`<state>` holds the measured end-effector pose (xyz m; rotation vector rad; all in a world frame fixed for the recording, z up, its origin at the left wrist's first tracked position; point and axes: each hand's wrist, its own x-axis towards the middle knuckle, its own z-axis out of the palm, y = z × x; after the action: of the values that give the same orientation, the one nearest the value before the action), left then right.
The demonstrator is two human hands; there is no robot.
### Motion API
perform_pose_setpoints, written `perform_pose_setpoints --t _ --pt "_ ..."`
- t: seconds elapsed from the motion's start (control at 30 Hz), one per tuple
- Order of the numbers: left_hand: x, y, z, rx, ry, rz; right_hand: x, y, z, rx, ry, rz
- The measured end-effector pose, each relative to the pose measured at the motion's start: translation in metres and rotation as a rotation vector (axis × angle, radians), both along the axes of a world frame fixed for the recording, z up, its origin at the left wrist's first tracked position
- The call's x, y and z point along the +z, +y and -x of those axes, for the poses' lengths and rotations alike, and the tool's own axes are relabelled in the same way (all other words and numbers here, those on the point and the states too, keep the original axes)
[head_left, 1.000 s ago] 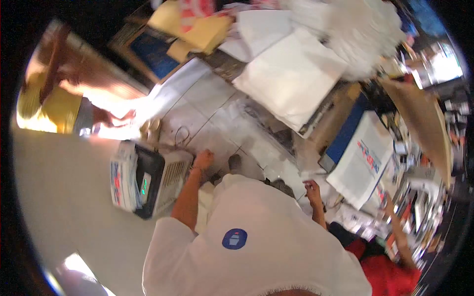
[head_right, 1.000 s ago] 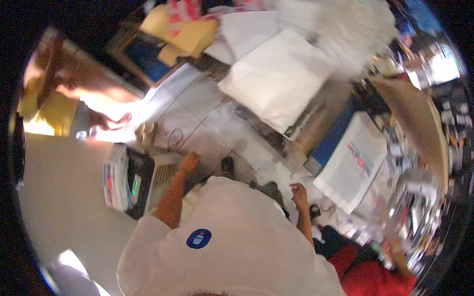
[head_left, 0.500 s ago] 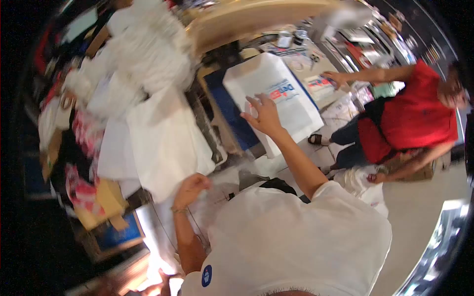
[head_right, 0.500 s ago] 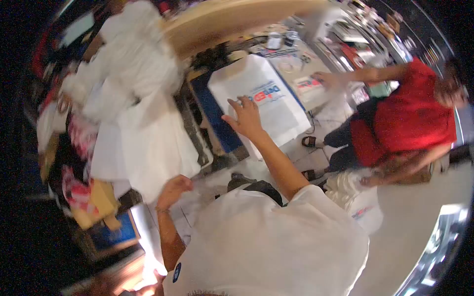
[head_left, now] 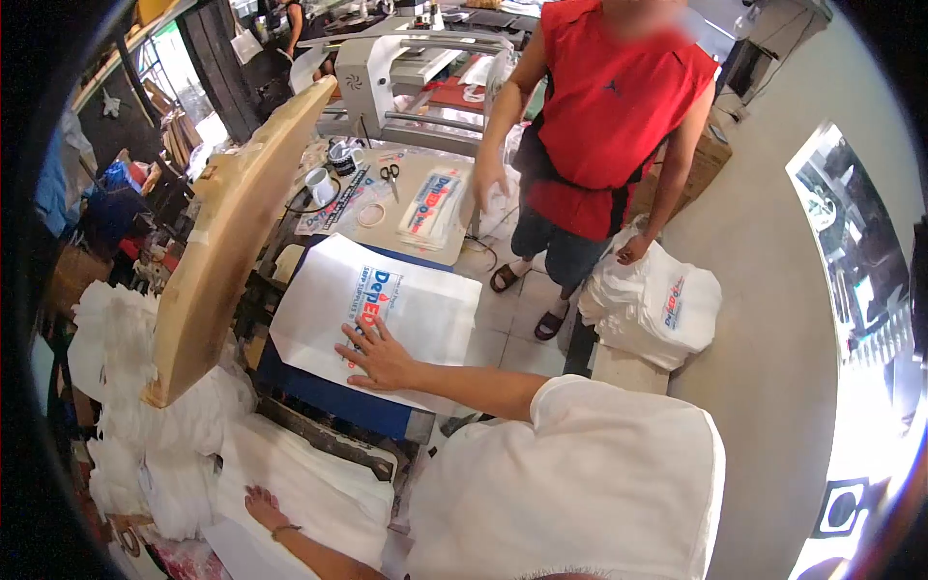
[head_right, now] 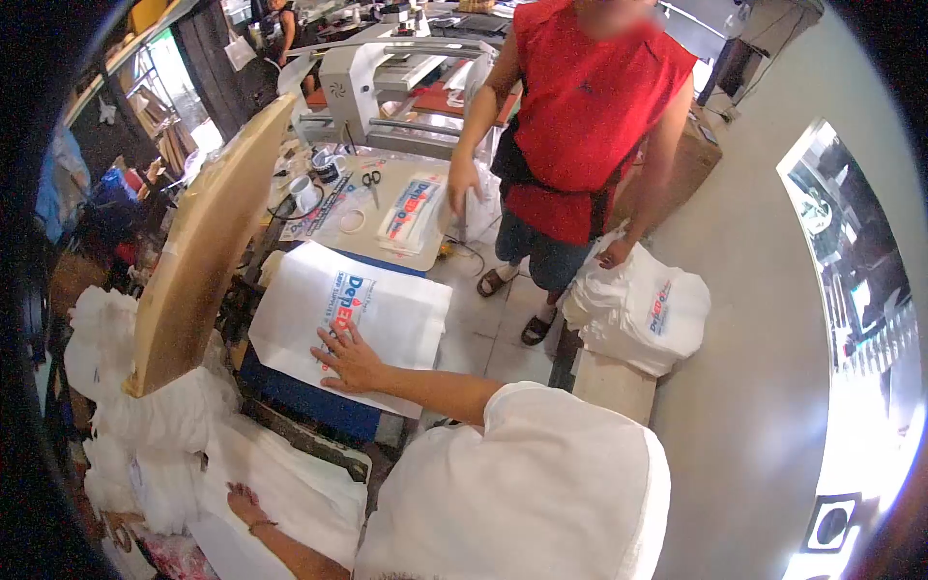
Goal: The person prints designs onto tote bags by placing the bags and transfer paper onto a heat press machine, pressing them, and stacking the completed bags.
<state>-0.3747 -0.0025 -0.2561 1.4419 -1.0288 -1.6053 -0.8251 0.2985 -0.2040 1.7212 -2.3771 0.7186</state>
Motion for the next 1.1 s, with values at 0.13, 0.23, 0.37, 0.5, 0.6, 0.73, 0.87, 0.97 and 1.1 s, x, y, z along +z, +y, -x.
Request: perform_pose_setpoints --t 0.13,0.23,0.37,0.5,0.6,0.73,0.87,0.97,1.1 --pt "-0.02 0.016 0.036 -0.033 -0.606 0.479 0.005 -0.003 -0.001 0.023 -0.005 -0.046" --pt "0.015 0.048 0.067 -0.038 -0.954 0.666 0.007 -0.007 -0.003 -0.017 0.007 -0.069" --pt "0.031 0.071 0.073 -0.058 -1.046 0.933 0.039 -0.036 -0.01 -0.039 -0.025 -0.292" --pt "0.033 0.081 0.068 -0.094 -0.908 0.981 0.028 -0.086 -0.025 0.11 -0.043 -0.116" --pt "0.035 0.084 0.068 -0.055 -0.867 0.889 0.024 -0.122 -0.039 0.151 -0.034 0.062" --pt "0.021 0.085 0.061 -0.036 -0.831 0.93 0.011 -0.141 -0.051 0.118 -0.035 -0.112" --pt "0.038 0.084 0.062 -0.052 -0.83 0.844 0.014 -0.141 -0.059 0.076 0.106 -0.141" --pt "0.061 0.059 0.061 -0.285 -0.803 0.738 0.028 -0.154 -0.048 0.151 0.08 -0.108" --pt "0.088 0.02 0.084 -0.275 -0.613 0.939 0.045 -0.198 -0.054 0.302 0.029 0.02"
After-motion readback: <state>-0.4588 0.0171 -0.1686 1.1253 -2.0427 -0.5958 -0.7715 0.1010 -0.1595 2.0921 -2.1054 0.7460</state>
